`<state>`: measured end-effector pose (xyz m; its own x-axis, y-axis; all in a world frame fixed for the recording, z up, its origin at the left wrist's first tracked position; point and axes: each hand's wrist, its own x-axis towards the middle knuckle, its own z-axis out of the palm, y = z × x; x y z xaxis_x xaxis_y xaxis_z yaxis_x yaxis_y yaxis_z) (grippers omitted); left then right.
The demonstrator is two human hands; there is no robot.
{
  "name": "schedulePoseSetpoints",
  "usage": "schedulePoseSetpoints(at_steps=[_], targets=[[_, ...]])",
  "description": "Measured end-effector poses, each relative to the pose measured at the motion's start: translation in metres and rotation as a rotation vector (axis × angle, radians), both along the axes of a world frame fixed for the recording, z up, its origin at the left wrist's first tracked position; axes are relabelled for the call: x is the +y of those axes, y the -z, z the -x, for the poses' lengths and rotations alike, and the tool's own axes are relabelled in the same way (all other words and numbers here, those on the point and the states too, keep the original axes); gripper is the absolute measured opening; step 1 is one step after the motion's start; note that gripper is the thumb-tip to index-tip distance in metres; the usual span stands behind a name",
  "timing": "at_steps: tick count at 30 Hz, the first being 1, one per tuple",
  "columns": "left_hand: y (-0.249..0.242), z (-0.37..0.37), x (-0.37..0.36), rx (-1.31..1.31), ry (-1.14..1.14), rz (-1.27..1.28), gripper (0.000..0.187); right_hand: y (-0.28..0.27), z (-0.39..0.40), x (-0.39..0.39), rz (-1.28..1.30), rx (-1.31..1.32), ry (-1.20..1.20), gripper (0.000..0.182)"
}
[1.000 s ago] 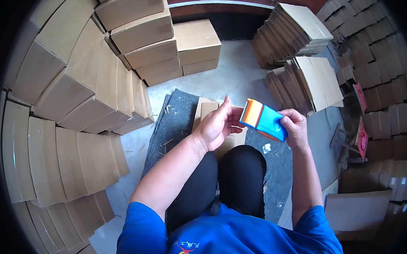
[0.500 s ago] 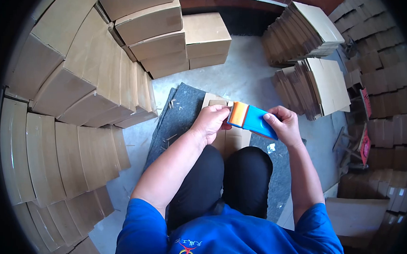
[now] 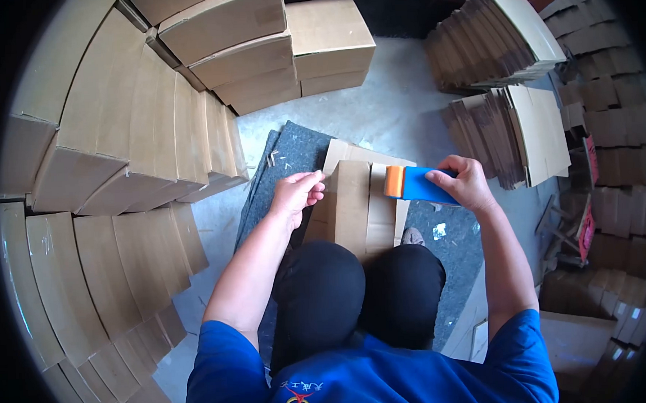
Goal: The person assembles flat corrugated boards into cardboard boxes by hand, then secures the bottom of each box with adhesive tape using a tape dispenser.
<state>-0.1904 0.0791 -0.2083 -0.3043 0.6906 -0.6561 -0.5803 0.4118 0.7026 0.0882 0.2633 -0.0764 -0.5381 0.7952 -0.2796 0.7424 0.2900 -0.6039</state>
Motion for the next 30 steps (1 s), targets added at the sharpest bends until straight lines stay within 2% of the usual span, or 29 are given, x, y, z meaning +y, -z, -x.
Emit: schedulePoseSetpoints(at_steps=[6, 9, 11, 12, 13, 15, 16, 17, 19, 21, 22, 23, 25, 26, 27, 29, 30], targets=[[0.032, -0.011, 0.004, -0.015, 0.014, 0.053, 0.027, 0.021, -0.006, 0.015, 0.035, 0.004, -0.027, 0.040], [0.046, -0.027, 0.008, 0.067, 0.012, 0.047, 0.034, 0.032, -0.011, 0.019, 0.061, 0.035, -0.018, 0.040], [0.055, -0.034, 0.013, 0.365, 0.123, 0.010, 0.043, 0.038, -0.014, 0.019, 0.069, 0.046, -0.020, 0.040], [0.059, -0.034, 0.015, 0.411, 0.146, 0.171, 0.048, 0.040, -0.016, 0.019, 0.073, 0.060, -0.026, 0.039], [0.072, -0.032, 0.011, 0.413, 0.153, 0.172, 0.048, 0.042, -0.017, 0.018, 0.076, 0.061, -0.019, 0.039], [0.103, -0.028, 0.003, 1.123, 0.298, 0.186, 0.047, 0.044, -0.019, 0.018, 0.054, 0.064, -0.037, 0.039], [0.070, -0.024, 0.014, 0.948, 0.213, 0.061, 0.041, 0.044, -0.018, 0.018, 0.055, 0.064, -0.027, 0.039], [0.042, -0.026, 0.028, 1.024, 0.107, -0.108, 0.032, 0.041, -0.017, 0.017, 0.080, 0.070, -0.021, 0.039], [0.014, -0.021, 0.053, 1.342, 0.187, -0.422, 0.021, 0.041, -0.018, 0.017, 0.107, 0.072, -0.014, 0.040], [-0.001, -0.025, 0.080, 1.355, 0.401, -0.479, 0.018, 0.040, -0.017, 0.019, 0.089, 0.061, -0.046, 0.040], [-0.007, -0.025, 0.092, 1.292, 0.605, -0.433, 0.026, 0.038, -0.016, 0.019, 0.085, 0.064, -0.048, 0.040], [-0.010, -0.027, 0.105, 1.297, 0.603, -0.435, 0.026, 0.036, -0.015, 0.018, 0.088, 0.061, -0.041, 0.041], [-0.013, -0.030, 0.129, 1.032, 1.002, -0.263, 0.034, 0.034, -0.015, 0.017, 0.094, 0.057, -0.031, 0.042], [-0.014, -0.029, 0.141, 1.001, 1.173, -0.257, 0.040, 0.034, -0.016, 0.017, 0.091, 0.068, -0.047, 0.042], [-0.009, -0.030, 0.146, 0.998, 1.177, -0.257, 0.040, 0.033, -0.017, 0.017, 0.088, 0.079, -0.061, 0.043], [-0.009, -0.033, 0.153, 0.563, 1.262, -0.300, 0.044, 0.032, -0.020, 0.018, 0.090, 0.078, -0.060, 0.044], [-0.009, -0.027, 0.159, 0.511, 1.382, -0.291, 0.047, 0.032, -0.021, 0.018, 0.090, 0.079, -0.062, 0.045]])
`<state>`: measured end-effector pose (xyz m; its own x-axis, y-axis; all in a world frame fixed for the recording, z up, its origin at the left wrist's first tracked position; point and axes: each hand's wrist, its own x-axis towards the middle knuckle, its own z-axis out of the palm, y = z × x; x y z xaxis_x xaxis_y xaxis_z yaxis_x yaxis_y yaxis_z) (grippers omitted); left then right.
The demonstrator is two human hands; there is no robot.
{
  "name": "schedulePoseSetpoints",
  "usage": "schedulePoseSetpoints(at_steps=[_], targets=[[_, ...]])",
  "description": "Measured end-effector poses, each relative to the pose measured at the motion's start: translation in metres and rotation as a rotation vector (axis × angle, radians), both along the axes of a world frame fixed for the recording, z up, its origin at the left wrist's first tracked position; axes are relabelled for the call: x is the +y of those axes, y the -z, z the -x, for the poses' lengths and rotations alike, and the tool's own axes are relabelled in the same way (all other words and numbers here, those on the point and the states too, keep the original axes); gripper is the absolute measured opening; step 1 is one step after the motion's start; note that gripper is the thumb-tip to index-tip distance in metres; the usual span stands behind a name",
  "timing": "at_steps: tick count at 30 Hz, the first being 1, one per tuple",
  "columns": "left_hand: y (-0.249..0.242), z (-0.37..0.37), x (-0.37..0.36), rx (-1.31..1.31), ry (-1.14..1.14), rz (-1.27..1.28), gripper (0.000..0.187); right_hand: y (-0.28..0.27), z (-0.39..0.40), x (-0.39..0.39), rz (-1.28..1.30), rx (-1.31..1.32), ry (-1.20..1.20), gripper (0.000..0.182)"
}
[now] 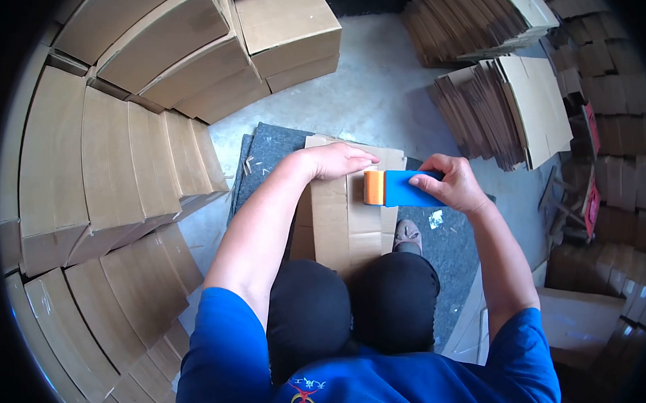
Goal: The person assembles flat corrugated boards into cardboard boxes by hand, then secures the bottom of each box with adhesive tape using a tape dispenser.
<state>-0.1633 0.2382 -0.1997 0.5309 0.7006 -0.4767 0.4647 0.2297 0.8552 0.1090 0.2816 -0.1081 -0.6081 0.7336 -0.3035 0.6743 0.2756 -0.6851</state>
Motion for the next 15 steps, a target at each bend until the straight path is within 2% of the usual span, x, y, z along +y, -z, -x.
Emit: schedulePoseSetpoints(at_steps=[8, 15], targets=[[0.003, -0.005, 0.003, -0.010, -0.017, 0.094, 0.042, 0.004, -0.002, 0.007, 0.046, 0.001, -0.013, 0.046], [0.010, -0.004, 0.001, -0.034, -0.012, 0.049, 0.040, -0.003, -0.008, 0.014, 0.119, 0.003, -0.035, 0.049]])
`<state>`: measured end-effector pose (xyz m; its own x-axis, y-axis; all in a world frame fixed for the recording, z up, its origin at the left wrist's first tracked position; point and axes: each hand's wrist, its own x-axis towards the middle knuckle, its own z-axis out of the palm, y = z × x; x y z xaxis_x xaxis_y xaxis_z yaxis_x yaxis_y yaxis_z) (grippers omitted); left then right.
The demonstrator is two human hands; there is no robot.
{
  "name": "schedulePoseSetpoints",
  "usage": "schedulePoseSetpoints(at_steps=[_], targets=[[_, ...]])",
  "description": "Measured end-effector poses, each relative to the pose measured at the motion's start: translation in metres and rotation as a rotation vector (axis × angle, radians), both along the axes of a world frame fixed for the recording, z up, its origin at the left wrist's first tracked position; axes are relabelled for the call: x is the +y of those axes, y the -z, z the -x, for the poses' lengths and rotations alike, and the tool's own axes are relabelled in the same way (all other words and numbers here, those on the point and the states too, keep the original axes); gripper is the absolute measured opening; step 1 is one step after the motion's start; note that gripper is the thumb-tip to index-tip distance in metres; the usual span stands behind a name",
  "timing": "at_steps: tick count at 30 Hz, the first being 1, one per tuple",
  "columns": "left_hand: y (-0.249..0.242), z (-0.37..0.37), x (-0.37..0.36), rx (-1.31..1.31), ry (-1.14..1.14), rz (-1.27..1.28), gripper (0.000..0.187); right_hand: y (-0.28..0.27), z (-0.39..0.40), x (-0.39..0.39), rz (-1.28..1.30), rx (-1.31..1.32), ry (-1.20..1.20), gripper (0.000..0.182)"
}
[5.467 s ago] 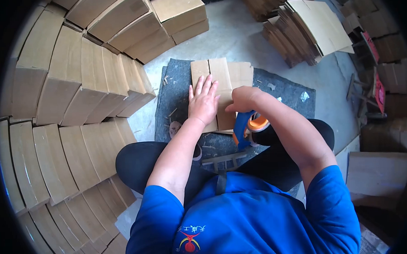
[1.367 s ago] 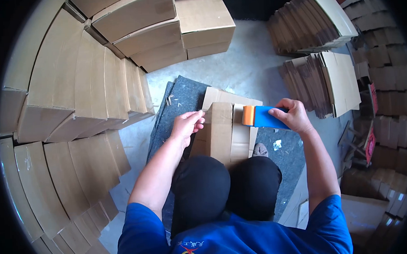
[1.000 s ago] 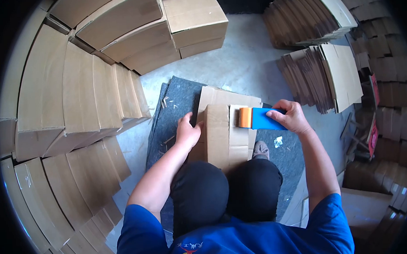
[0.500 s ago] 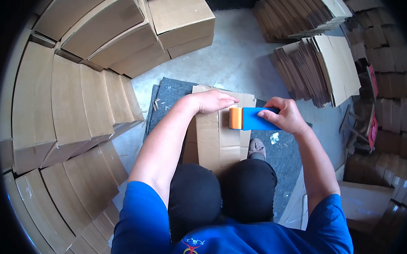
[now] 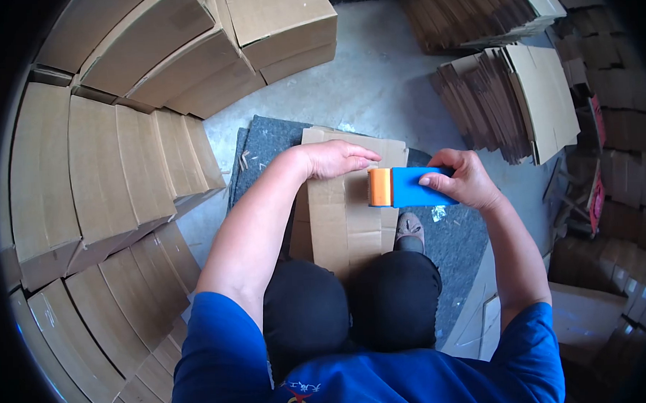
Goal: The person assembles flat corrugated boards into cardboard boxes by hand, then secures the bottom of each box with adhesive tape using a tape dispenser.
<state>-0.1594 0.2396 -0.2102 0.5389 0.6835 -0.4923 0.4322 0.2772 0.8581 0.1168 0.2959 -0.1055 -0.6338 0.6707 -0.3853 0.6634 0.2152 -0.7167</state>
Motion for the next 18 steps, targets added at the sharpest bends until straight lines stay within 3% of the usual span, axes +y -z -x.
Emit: schedulePoseSetpoints(at_steps=[8, 18], targets=[[-0.008, 0.001, 0.002, -0.004, 0.044, -0.035, 0.039, -0.007, -0.051, 0.029, -0.066, -0.122, 0.059, 0.052], [-0.009, 0.001, 0.001, -0.025, 0.000, 0.009, 0.039, 0.018, 0.008, 0.002, -0.435, -0.378, -0.185, 0.036]])
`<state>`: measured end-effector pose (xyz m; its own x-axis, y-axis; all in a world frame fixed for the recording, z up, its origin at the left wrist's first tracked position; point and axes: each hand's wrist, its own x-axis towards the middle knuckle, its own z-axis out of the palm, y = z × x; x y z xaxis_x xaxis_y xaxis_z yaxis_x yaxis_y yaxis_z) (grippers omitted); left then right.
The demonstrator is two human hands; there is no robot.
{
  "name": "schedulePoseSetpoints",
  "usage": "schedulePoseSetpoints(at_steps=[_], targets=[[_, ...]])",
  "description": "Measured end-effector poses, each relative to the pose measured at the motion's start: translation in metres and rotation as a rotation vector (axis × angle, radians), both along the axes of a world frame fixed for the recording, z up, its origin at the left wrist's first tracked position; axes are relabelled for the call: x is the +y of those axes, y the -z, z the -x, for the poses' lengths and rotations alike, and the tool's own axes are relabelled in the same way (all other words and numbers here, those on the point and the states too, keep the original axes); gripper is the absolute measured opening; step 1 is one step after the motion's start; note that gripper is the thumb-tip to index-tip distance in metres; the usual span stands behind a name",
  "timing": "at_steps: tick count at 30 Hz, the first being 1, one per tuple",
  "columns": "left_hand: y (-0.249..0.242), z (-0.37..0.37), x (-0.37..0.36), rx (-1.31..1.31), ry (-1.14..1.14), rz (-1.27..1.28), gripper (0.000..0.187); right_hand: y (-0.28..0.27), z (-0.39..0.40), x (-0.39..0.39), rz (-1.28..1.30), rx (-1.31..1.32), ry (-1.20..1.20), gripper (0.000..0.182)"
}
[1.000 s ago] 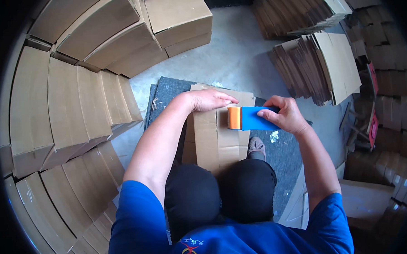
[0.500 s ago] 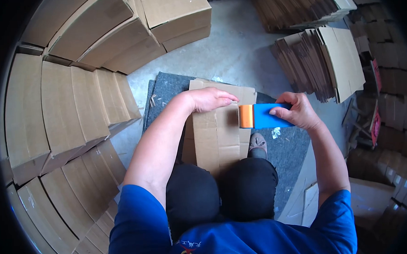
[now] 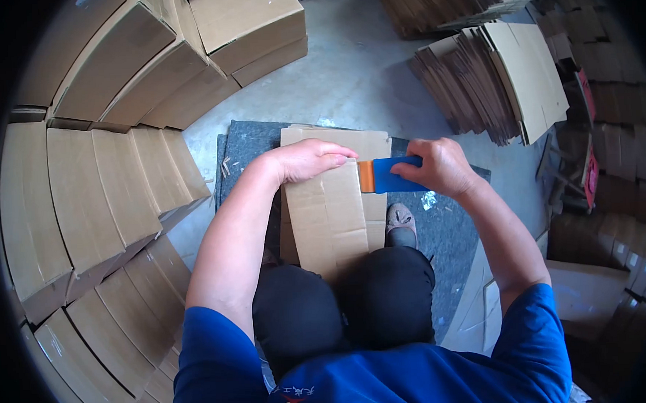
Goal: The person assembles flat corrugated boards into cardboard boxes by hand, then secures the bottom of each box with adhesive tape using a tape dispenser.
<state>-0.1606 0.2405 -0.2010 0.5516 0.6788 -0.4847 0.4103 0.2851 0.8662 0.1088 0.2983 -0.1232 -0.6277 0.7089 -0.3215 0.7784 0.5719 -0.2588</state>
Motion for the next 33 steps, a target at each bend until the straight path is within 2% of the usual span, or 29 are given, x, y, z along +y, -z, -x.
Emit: schedulePoseSetpoints(at_steps=[5, 8, 9, 11, 12, 13, 15, 16, 17, 19, 20, 21, 23, 25, 26, 28, 29, 30, 32, 33], targets=[[-0.001, 0.000, -0.006, 0.003, -0.039, -0.034, 0.037, -0.012, 0.026, -0.030, -0.177, 0.034, -0.006, 0.034], [-0.002, -0.001, -0.010, 0.060, -0.121, -0.077, 0.033, -0.008, 0.023, -0.043, -0.249, 0.042, -0.088, 0.031], [0.005, 0.000, -0.013, 0.011, -0.158, -0.144, 0.031, 0.016, 0.020, -0.052, -0.304, 0.067, -0.200, 0.027], [0.007, 0.001, -0.018, 0.012, -0.253, -0.270, 0.027, 0.056, 0.016, -0.068, -0.157, 0.056, -0.169, 0.025], [0.008, -0.001, -0.025, 0.058, -0.323, -0.320, 0.026, 0.068, 0.014, -0.070, -0.189, 0.085, -0.129, 0.024], [0.011, -0.004, -0.032, 0.063, -0.518, -0.537, 0.027, 0.069, 0.017, -0.070, -0.209, 0.114, -0.097, 0.023], [0.017, -0.001, -0.046, 0.023, -0.983, -0.743, 0.028, 0.072, 0.020, -0.073, -0.251, 0.102, -0.002, 0.023], [0.019, -0.001, -0.058, 0.040, -1.134, -0.669, 0.030, 0.070, 0.022, -0.074, -0.243, 0.093, 0.006, 0.033], [0.030, -0.001, -0.070, -0.023, -1.188, -0.508, 0.040, 0.073, 0.024, -0.076, -0.253, 0.094, -0.046, 0.039], [0.062, -0.008, -0.089, -0.114, -1.158, -0.315, 0.058, 0.090, 0.023, -0.079, -0.324, 0.082, -0.200, 0.050], [0.069, -0.010, -0.090, -0.350, -1.201, -0.044, 0.073, 0.102, 0.024, -0.083, -0.279, 0.035, -0.190, 0.053], [0.076, -0.011, -0.090, -0.348, -1.206, -0.047, 0.073, 0.113, 0.026, -0.087, -0.233, -0.012, -0.181, 0.057], [0.081, -0.012, -0.091, -0.534, -1.305, 0.050, 0.073, 0.133, 0.027, -0.090, -0.221, -0.016, -0.195, 0.061], [0.091, -0.013, -0.092, -0.370, -1.379, 0.177, 0.070, 0.145, 0.029, -0.090, -0.134, -0.087, -0.181, 0.050], [0.093, -0.011, -0.089, -0.180, -1.496, 0.303, 0.062, 0.143, 0.030, -0.089, -0.134, -0.081, -0.176, 0.050], [0.128, 0.008, -0.098, 0.225, -1.426, -0.223, 0.054, 0.138, 0.028, -0.091, -0.085, -0.169, -0.161, 0.026], [0.084, 0.005, -0.091, 0.093, -1.426, -0.385, 0.049, 0.133, 0.025, -0.092, -0.078, -0.114, -0.076, 0.017], [0.056, 0.010, -0.089, 0.112, -1.261, -0.525, 0.045, 0.127, 0.021, -0.092, -0.073, -0.061, 0.004, 0.012], [0.013, 0.010, -0.080, 0.370, -0.664, -0.902, 0.046, 0.123, 0.012, -0.093, -0.078, 0.001, 0.070, 0.016], [-0.003, 0.001, -0.076, 0.522, -0.480, -0.903, 0.063, 0.124, 0.007, -0.093, -0.068, 0.044, 0.077, 0.017]])
